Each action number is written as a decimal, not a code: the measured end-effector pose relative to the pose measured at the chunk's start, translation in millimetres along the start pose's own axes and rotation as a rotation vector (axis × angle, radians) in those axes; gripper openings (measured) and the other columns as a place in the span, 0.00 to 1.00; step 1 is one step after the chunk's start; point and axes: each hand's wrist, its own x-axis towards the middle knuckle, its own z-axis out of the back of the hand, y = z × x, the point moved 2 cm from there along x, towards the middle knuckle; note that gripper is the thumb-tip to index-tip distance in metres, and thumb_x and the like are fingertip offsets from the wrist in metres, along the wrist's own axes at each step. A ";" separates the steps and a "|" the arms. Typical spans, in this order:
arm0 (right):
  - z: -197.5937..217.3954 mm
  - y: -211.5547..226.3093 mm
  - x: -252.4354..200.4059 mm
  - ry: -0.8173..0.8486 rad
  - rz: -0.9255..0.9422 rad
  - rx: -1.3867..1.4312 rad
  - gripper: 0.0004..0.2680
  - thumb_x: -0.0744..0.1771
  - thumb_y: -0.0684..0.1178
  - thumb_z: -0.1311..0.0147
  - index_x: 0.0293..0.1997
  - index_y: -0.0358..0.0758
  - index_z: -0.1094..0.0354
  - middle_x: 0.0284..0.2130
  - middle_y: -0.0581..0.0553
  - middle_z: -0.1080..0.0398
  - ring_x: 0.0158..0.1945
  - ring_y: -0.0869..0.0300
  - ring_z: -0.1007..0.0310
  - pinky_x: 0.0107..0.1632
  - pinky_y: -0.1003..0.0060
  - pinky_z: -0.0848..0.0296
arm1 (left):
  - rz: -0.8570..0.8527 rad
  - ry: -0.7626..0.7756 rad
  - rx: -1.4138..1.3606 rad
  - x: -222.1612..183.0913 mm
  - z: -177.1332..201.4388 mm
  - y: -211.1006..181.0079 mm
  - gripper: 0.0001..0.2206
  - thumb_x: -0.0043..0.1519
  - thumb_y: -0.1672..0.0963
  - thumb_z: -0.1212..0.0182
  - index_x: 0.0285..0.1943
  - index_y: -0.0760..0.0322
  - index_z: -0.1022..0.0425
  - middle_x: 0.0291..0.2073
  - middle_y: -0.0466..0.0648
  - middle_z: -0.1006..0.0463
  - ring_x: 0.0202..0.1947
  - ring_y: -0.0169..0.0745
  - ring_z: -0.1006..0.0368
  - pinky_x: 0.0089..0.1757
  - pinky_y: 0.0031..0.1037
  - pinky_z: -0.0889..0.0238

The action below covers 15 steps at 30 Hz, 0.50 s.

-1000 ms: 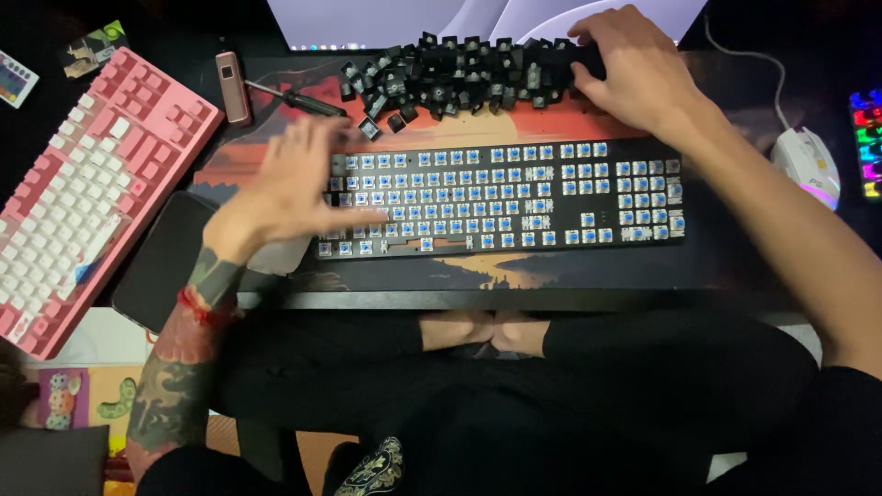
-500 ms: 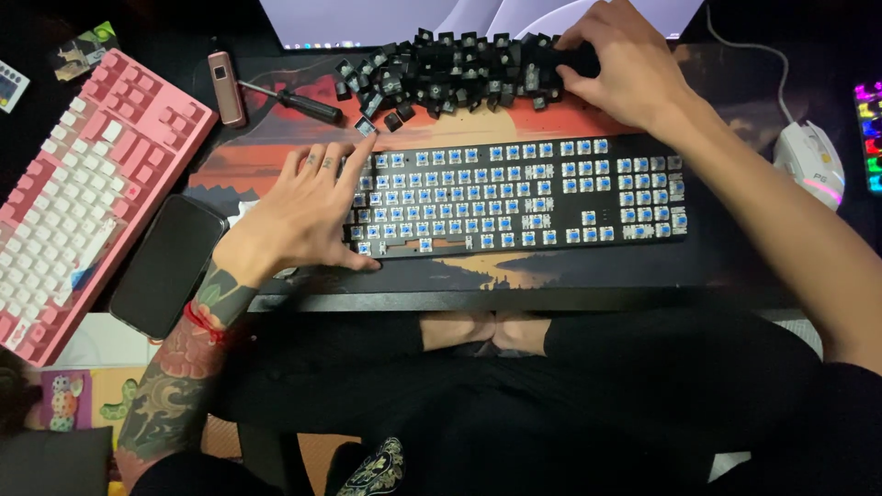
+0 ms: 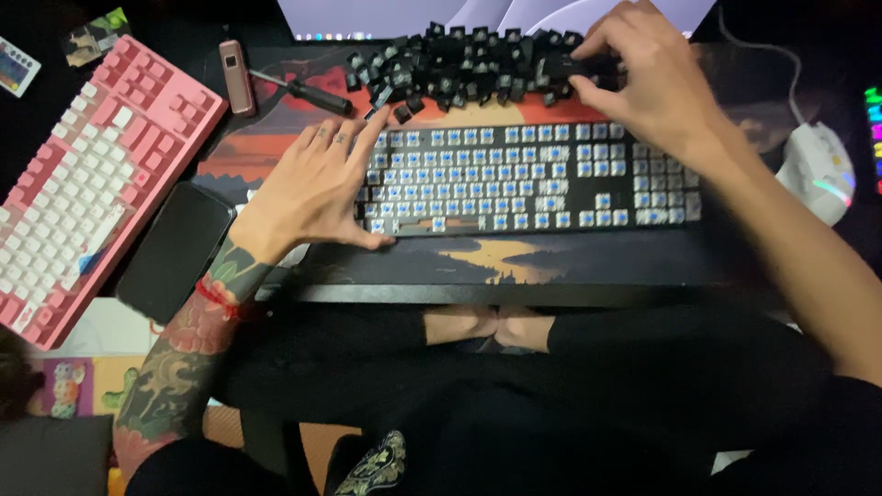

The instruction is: Assembling a mechanical keyboard by installing keycaps onto switches

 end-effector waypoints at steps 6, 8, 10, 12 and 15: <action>22.0 32.2 -14.7 0.298 -0.034 0.053 0.12 0.70 0.48 0.23 0.59 0.38 0.13 0.53 0.43 0.17 0.51 0.48 0.18 0.55 0.51 0.19 | -0.014 -0.064 0.044 0.7 5.9 -2.6 0.78 0.49 0.25 0.21 0.99 0.75 0.51 0.66 0.64 0.23 0.62 0.65 0.24 0.66 0.48 0.32; 24.8 43.2 -19.1 0.329 -0.056 0.010 0.12 0.69 0.49 0.24 0.58 0.40 0.13 0.50 0.44 0.15 0.49 0.49 0.17 0.55 0.52 0.18 | -0.012 -0.057 0.029 -1.1 2.6 -2.3 0.77 0.49 0.26 0.21 0.98 0.75 0.50 0.68 0.65 0.23 0.64 0.67 0.24 0.68 0.48 0.33; 25.1 49.4 -21.9 0.361 -0.074 -0.030 0.12 0.68 0.51 0.25 0.56 0.42 0.13 0.48 0.45 0.13 0.47 0.50 0.15 0.55 0.52 0.16 | -0.006 -0.048 0.014 -1.9 0.2 -1.0 0.77 0.49 0.26 0.21 0.98 0.76 0.50 0.70 0.66 0.23 0.66 0.68 0.24 0.69 0.49 0.34; 21.5 50.3 -25.2 0.475 -0.062 -0.149 0.12 0.68 0.57 0.27 0.55 0.46 0.14 0.45 0.44 0.16 0.46 0.48 0.15 0.60 0.49 0.17 | 0.040 0.024 -0.010 -1.0 -5.1 1.0 0.80 0.46 0.26 0.18 1.00 0.71 0.55 0.73 0.69 0.24 0.69 0.72 0.26 0.70 0.54 0.36; 13.2 50.6 -27.8 0.482 -0.073 -0.086 0.11 0.67 0.55 0.27 0.51 0.45 0.14 0.45 0.46 0.15 0.47 0.49 0.16 0.57 0.50 0.18 | 0.014 0.012 -0.027 -2.6 2.7 -2.4 0.75 0.51 0.28 0.20 1.00 0.73 0.53 0.72 0.68 0.26 0.66 0.69 0.27 0.69 0.51 0.37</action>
